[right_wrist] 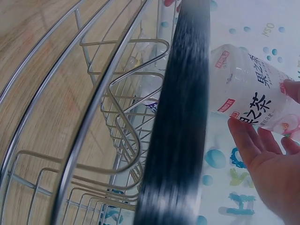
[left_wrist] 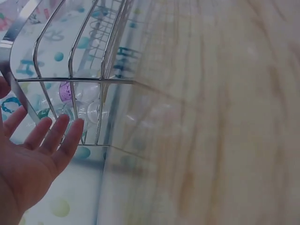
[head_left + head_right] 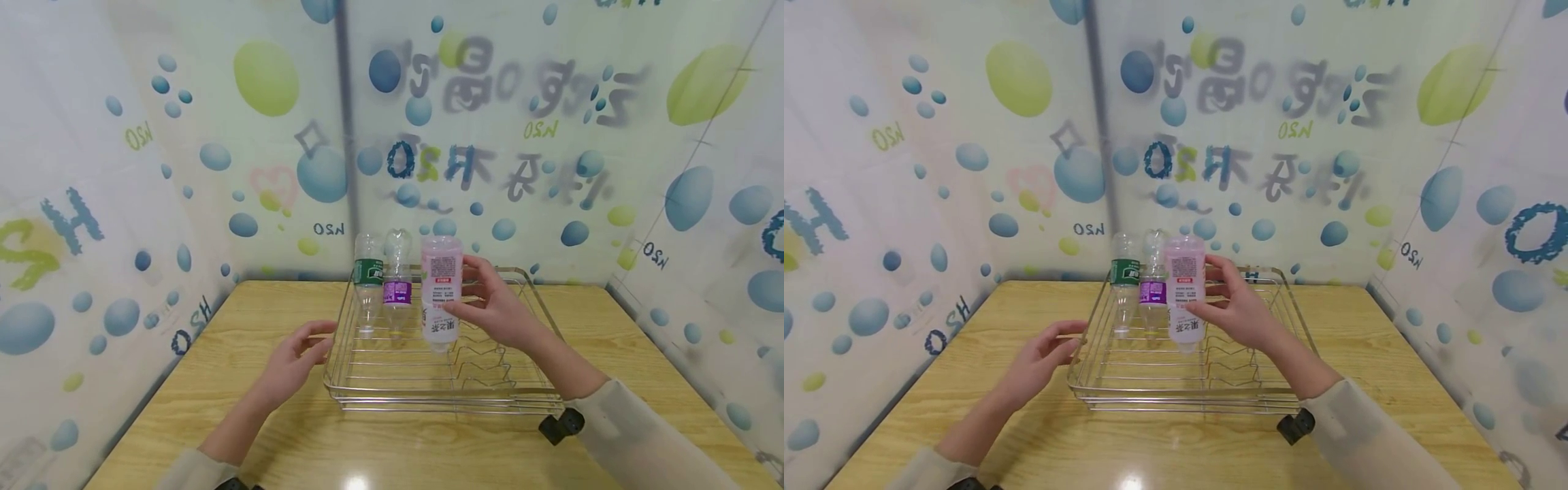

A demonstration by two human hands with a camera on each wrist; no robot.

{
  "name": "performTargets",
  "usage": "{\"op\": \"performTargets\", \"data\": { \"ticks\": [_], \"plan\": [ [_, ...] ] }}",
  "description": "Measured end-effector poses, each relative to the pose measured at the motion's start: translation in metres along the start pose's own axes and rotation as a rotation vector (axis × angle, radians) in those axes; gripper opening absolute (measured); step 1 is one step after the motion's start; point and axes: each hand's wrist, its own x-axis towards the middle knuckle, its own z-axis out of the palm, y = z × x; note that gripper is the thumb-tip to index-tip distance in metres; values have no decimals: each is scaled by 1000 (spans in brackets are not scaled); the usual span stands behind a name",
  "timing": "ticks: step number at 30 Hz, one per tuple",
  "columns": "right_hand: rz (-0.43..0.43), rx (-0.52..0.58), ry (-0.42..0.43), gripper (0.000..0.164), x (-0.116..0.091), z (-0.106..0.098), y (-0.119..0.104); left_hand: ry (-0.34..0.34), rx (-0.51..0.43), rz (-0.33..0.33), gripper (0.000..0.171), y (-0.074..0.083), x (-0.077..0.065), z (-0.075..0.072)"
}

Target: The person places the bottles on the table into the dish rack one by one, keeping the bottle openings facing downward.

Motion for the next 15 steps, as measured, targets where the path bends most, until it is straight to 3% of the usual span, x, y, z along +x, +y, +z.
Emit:
{"op": "performTargets", "data": {
  "ticks": [5, 9, 15],
  "plan": [
    [2, 5, 8, 81, 4, 0, 1, -110, -100, 28, 46, -10, -2, 5],
    [14, 11, 16, 83, 8, 0, -1, -141, -136, 35, 46, -11, -2, 9],
    [41, 1, 39, 83, 17, 0, -8, -162, -161, -21, 50, -7, -1, 11]
  ]
}}
